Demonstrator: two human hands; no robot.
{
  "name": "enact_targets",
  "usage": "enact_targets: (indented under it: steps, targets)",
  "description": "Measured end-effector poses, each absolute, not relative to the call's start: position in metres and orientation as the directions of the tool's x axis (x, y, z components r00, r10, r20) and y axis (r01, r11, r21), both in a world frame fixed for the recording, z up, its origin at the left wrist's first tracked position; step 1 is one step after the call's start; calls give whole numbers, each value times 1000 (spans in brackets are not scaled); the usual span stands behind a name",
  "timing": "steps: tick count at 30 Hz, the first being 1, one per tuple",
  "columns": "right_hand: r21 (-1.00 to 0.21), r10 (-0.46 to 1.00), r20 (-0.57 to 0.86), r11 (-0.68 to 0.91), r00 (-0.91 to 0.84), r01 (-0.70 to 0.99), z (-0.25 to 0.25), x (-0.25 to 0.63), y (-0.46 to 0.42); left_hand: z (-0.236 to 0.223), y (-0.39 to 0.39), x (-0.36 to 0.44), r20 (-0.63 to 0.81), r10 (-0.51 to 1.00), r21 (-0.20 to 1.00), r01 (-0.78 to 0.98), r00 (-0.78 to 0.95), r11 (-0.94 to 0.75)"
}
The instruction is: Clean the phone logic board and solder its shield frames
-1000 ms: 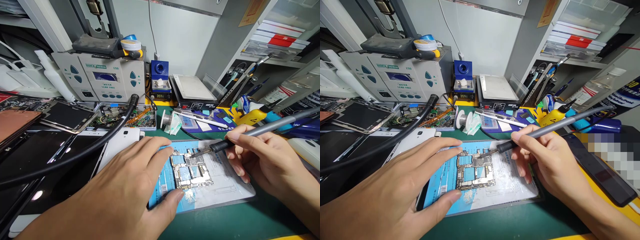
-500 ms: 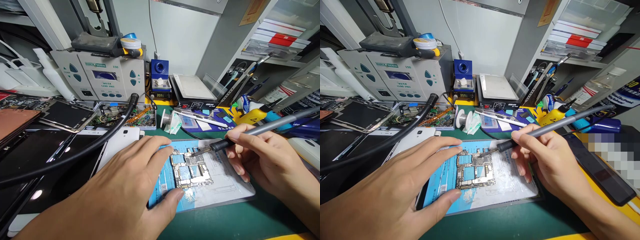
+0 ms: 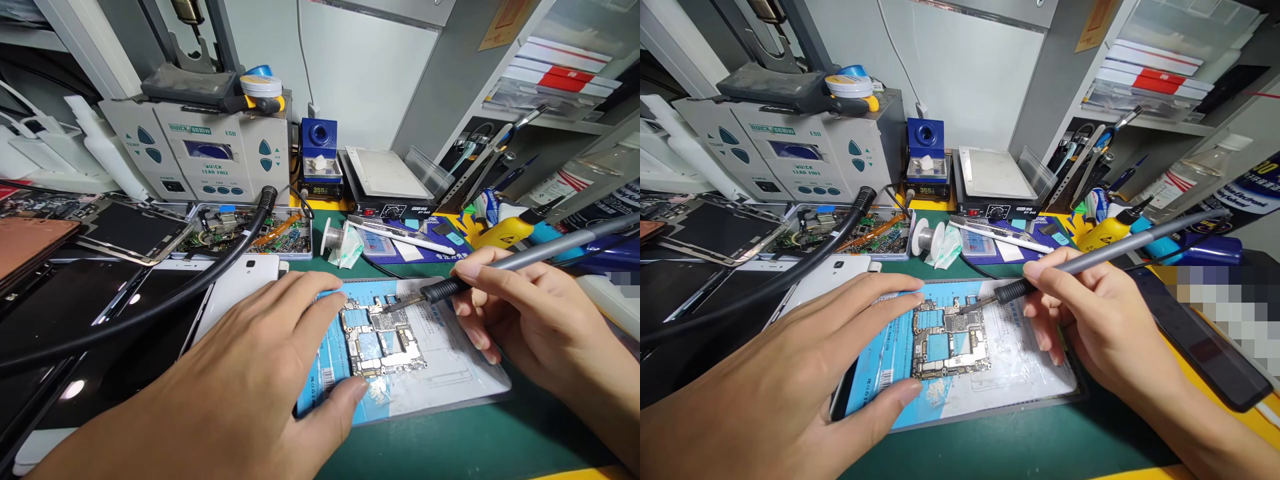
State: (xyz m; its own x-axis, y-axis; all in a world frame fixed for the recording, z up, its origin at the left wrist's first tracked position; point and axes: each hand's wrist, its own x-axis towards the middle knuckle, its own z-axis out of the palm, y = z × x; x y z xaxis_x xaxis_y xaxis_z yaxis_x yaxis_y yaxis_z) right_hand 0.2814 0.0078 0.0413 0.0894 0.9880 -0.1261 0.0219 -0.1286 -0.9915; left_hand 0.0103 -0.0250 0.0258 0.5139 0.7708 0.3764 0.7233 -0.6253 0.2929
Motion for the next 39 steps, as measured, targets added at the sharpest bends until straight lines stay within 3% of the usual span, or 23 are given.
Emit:
enact_targets:
  steps: [39]
  targets:
    - [-993,989,-112,-114,100,14,39,283,7,26,-24,12,376,769,322,705,517,-631]
